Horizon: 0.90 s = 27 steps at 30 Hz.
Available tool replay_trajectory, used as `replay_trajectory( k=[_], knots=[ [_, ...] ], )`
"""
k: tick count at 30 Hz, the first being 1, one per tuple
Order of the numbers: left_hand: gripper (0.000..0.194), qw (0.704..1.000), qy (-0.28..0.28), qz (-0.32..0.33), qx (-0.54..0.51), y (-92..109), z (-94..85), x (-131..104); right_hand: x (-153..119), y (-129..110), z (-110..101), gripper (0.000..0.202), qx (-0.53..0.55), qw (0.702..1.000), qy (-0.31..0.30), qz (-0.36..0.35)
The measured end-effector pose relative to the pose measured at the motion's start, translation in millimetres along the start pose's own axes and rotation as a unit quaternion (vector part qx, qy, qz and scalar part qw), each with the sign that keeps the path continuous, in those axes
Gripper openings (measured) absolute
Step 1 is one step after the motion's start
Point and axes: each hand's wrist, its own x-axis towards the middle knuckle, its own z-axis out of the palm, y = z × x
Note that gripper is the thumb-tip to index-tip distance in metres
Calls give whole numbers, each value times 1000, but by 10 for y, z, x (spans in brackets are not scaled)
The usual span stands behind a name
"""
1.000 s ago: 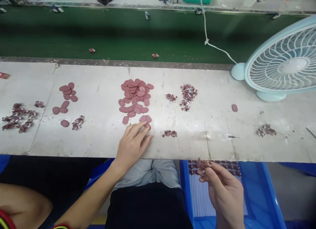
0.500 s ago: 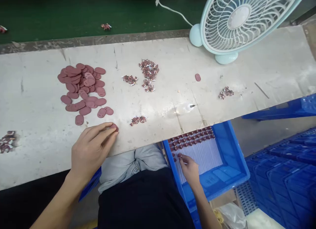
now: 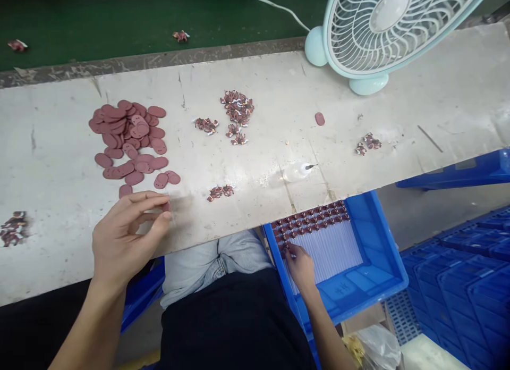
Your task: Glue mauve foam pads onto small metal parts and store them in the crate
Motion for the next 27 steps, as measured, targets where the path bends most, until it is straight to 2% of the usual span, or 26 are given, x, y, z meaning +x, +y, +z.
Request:
replay_trajectory(
  k=[3, 5, 9, 12, 14, 16, 17, 18, 19, 20, 22, 23, 24, 25, 26, 27],
  knots=[
    [22, 993, 19, -10, -119, 11, -6, 11, 15, -80, -36, 28, 27, 1000, 0, 12],
    [21, 987, 27, -31, -154, 24, -25, 2, 9, -163, -110, 28, 59, 998, 4, 21],
    [20, 962, 30, -113, -246, 15, -86, -87, -81, -462, -443, 32, 162, 986, 27, 40],
    [18, 903, -23, -203, -378, -3, -74, -198, -145, -856, -791, 32, 284, 957, 39, 34],
    [17, 840, -85, -260, -468, 28, -6, -266, -110, -1198, -986, 35, 383, 923, 24, 15],
    [16, 776, -133, -299, -540, 111, 97, -313, 26, -1570, -1109, 50, 462, 887, -11, -10],
    [17, 746, -149, -312, -569, 169, 150, -329, 132, -1752, -1142, 59, 500, 865, -38, -21],
    [18, 719, -161, -321, -595, 230, 200, -343, 256, -1925, -1159, 67, 552, 830, -77, -29],
    [19, 696, -171, -324, -618, 290, 241, -356, 389, -2082, -1165, 72, 620, 773, -128, -32],
    [21, 676, -179, -323, -637, 343, 273, -369, 519, -2221, -1164, 72, 696, 692, -190, -32],
    [21, 648, -188, -318, -665, 409, 309, -399, 719, -2442, -1155, 62, 810, 497, -311, -19],
    [20, 638, -189, -316, -676, 422, 317, -416, 767, -2525, -1151, 54, 834, 422, -356, -11],
    [19, 630, -190, -315, -684, 422, 320, -433, 771, -2594, -1148, 46, 838, 390, -381, -6],
    [19, 623, -189, -314, -691, 414, 322, -448, 730, -2650, -1146, 40, 832, 398, -386, -5],
    [20, 618, -187, -313, -697, 403, 325, -461, 647, -2695, -1145, 37, 819, 438, -370, -8],
    [20, 613, -186, -312, -702, 392, 329, -470, 531, -2731, -1143, 36, 799, 497, -337, -18]
  ],
)
